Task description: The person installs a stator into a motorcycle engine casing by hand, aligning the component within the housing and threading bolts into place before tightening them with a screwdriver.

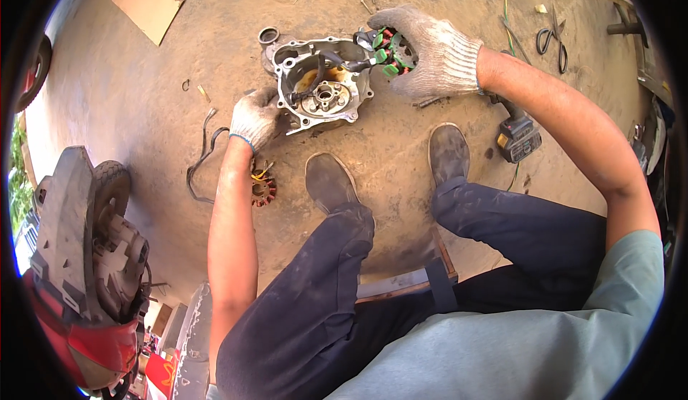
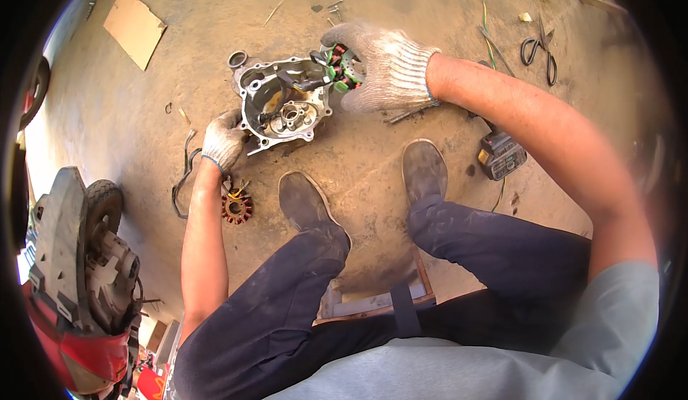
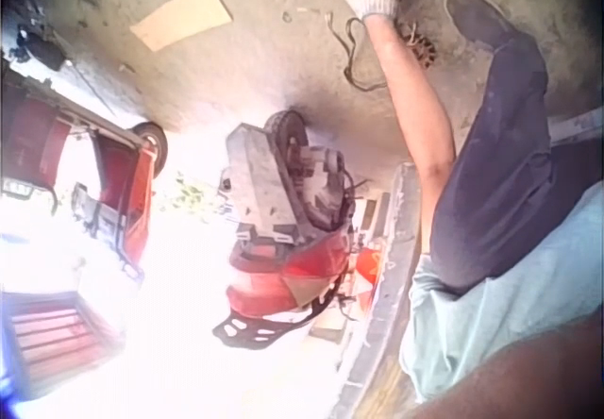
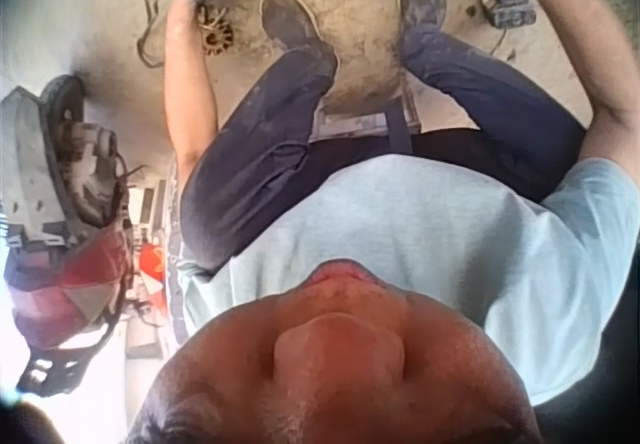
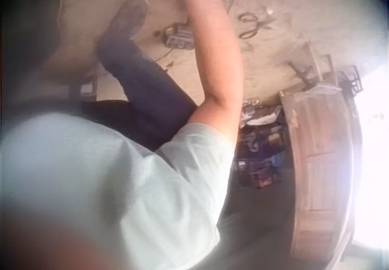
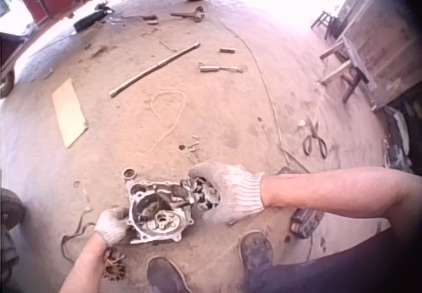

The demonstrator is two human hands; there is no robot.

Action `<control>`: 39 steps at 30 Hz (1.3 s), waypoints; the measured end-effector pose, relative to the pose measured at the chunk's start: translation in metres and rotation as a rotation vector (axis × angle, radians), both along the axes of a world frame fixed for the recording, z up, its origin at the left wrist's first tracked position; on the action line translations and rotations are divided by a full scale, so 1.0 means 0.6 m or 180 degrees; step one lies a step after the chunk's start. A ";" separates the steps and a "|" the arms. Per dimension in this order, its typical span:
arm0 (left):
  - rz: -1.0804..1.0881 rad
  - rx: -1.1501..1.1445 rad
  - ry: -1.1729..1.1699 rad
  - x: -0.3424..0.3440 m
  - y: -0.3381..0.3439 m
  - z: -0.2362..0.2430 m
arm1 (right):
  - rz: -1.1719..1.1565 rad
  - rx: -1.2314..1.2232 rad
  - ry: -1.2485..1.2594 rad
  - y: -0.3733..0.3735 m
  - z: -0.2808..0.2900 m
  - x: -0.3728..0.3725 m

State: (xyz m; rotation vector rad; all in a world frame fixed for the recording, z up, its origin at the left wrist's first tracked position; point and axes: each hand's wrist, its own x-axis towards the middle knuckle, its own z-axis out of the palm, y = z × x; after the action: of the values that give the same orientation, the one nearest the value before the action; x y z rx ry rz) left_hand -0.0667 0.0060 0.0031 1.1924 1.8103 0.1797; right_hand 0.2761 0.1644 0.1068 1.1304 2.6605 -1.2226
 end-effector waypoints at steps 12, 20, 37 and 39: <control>-0.3196 0.0935 0.1395 -0.071 -0.016 -0.102 | 0.0734 -0.0116 0.0362 -0.032 -0.042 0.013; -0.2133 0.0685 0.1030 -0.044 -0.022 -0.083 | 0.1137 -0.0681 0.0258 -0.030 -0.038 -0.005; -0.3381 0.0286 0.1823 -0.036 0.018 -0.062 | 0.1250 -0.1922 -0.0599 0.007 0.037 -0.099; -0.0545 -0.0026 0.1464 -0.008 0.002 -0.037 | 0.1124 -0.2022 -0.0731 0.010 0.039 -0.096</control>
State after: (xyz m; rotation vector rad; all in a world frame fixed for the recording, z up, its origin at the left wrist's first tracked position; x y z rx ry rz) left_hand -0.0715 0.0070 -0.0188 1.4614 2.0794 -0.2182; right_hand 0.2185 0.1705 0.1302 0.6222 1.9568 -1.5689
